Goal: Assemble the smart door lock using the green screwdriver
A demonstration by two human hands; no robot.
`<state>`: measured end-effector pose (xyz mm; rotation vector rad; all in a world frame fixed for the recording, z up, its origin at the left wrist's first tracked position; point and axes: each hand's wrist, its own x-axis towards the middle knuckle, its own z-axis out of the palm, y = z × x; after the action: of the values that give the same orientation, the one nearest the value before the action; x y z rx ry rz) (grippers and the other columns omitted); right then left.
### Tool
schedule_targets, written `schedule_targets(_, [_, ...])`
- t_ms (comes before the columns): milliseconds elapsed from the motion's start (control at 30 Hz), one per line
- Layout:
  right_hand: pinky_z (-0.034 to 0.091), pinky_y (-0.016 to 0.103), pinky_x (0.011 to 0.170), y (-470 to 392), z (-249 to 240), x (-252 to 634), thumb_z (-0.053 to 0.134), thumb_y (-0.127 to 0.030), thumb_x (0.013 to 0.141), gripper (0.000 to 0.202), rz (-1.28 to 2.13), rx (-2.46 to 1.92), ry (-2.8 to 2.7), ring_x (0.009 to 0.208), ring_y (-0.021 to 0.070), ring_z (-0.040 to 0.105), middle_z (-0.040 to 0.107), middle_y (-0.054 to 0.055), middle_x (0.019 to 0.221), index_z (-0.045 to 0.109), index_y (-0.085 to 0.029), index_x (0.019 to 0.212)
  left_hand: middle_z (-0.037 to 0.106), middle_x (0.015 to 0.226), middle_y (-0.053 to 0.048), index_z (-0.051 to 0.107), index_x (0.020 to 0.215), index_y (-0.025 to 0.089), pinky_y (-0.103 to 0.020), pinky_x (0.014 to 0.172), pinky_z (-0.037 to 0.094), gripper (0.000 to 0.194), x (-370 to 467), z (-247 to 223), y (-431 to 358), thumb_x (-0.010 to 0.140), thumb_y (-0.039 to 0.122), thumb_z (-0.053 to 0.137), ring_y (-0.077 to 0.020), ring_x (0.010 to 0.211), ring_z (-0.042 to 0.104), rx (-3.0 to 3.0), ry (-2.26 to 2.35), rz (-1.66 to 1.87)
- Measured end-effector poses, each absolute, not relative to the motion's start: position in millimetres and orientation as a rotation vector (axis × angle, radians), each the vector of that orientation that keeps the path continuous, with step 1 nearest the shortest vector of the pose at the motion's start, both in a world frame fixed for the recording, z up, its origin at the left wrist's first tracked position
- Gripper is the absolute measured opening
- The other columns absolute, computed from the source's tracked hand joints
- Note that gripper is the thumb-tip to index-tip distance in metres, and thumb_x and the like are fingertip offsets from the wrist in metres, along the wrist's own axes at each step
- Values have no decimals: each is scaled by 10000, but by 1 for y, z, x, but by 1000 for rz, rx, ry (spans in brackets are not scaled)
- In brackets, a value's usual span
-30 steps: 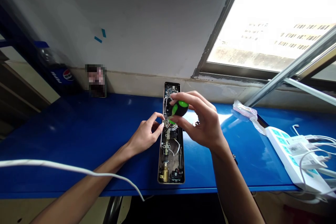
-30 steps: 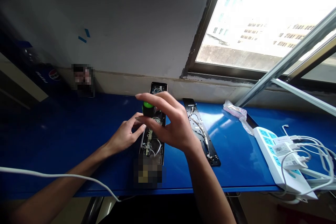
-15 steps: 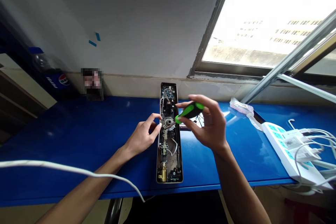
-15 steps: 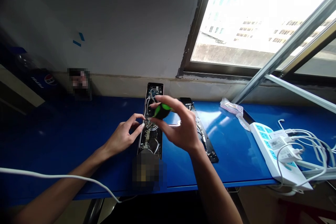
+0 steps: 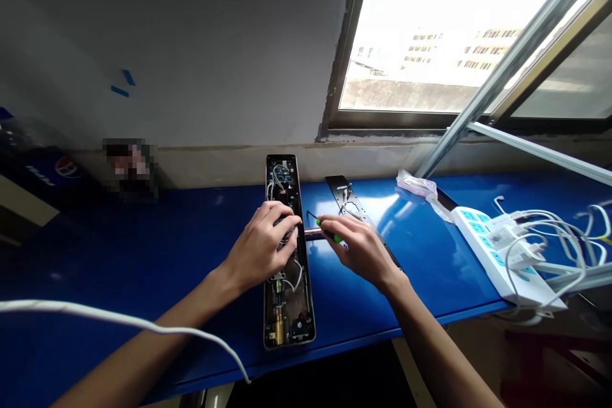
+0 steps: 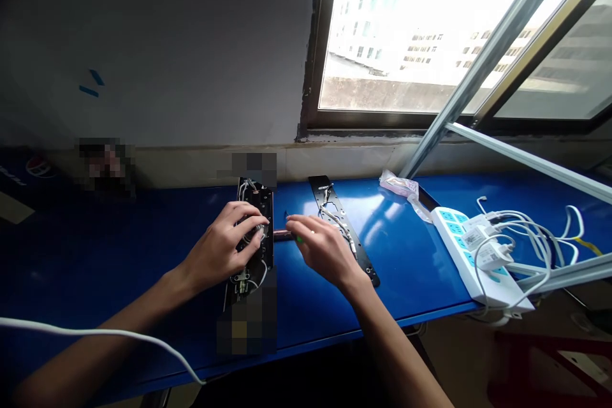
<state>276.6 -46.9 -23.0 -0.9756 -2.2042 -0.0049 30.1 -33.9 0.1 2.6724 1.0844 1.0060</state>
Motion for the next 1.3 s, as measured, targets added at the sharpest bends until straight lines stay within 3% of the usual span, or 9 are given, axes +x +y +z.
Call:
schedule_targets(200, [637, 487, 916, -61, -40, 279, 625, -3, 780, 490, 96, -1012, -2483, 1207, 325, 699, 639, 165, 1444, 681, -211, 1221, 700, 1128, -118, 737, 1066, 176, -503, 1034, 537, 186, 50, 8, -22, 992, 186, 566, -312, 1217, 555, 2795, 987, 916])
schedule_targets(367, [562, 484, 1083, -65, -42, 284, 739, -267, 843, 529, 208, -1012, -2520, 1352, 320, 612, 559, 163, 1537, 632, -198, 1357, 729, 1084, -114, 752, 1003, 174, -523, 1000, 547, 170, 62, 7, -13, 973, 179, 585, -322, 1189, 572, 2853, 924, 757])
schedule_targets(500, [519, 485, 1136, -71, -34, 289, 702, -457, 917, 517, 287, -1019, -2512, 1364, 300, 605, 569, 142, 1544, 643, -213, 1368, 753, 1024, -100, 758, 958, 195, -543, 1006, 532, 172, 68, 6, -9, 965, 165, 589, -332, 1209, 569, 2861, 902, 692])
schedule_targets(633, [540, 364, 1102, -64, -18, 301, 554, -338, 1036, 344, 213, -1271, -2430, 1319, 194, 635, 620, 67, 1505, 655, -263, 1356, 767, 972, -104, 760, 925, 176, -560, 1024, 510, 169, 73, 8, -9, 973, 183, 597, -364, 1255, 547, 2904, 936, 668])
schedule_targets(700, [560, 409, 1053, -48, -11, 308, 469, -206, 1057, 348, 136, -1427, -2371, 1237, 226, 670, 696, 131, 1379, 657, -177, 1348, 769, 953, -107, 765, 935, 161, -548, 1030, 511, 189, 77, 9, -11, 986, 197, 587, -369, 1268, 544, 2928, 928, 624])
schedule_targets(767, [580, 459, 978, -25, -8, 313, 535, -136, 1007, 311, 108, -1515, -2401, 1174, 292, 683, 771, 156, 1181, 712, -152, 1263, 771, 922, -105, 772, 950, 154, -533, 1036, 514, 212, 82, 10, -12, 999, 203, 572, -367, 1281, 547, 2954, 888, 546])
schedule_targets(867, [571, 415, 977, 8, -8, 312, 710, -156, 919, 253, 124, -1531, -2567, 1196, 300, 662, 784, 112, 1014, 759, -199, 1163, 776, 894, -101, 784, 972, 150, -522, 1043, 513, 226, 89, 10, -14, 1006, 199, 566, -362, 1295, 555, 2975, 868, 451])
schedule_targets(1033, [585, 465, 972, 34, -9, 304, 643, -386, 1007, 345, 112, -1599, -2735, 1140, 235, 671, 643, 103, 1349, 635, -195, 1294, 775, 900, -96, 793, 976, 140, -512, 1029, 519, 239, 92, 7, -14, 1007, 194, 562, -360, 1272, 571, 2987, 876, 421])
schedule_targets(1300, [592, 456, 956, 35, -5, 318, 646, -381, 1006, 348, 159, -1565, -2842, 1125, 234, 676, 653, 103, 1330, 634, -193, 1298, 769, 933, -110, 775, 950, 142, -509, 1000, 526, 205, 82, 7, -16, 1001, 188, 582, -361, 1269, 568, 2989, 888, 541])
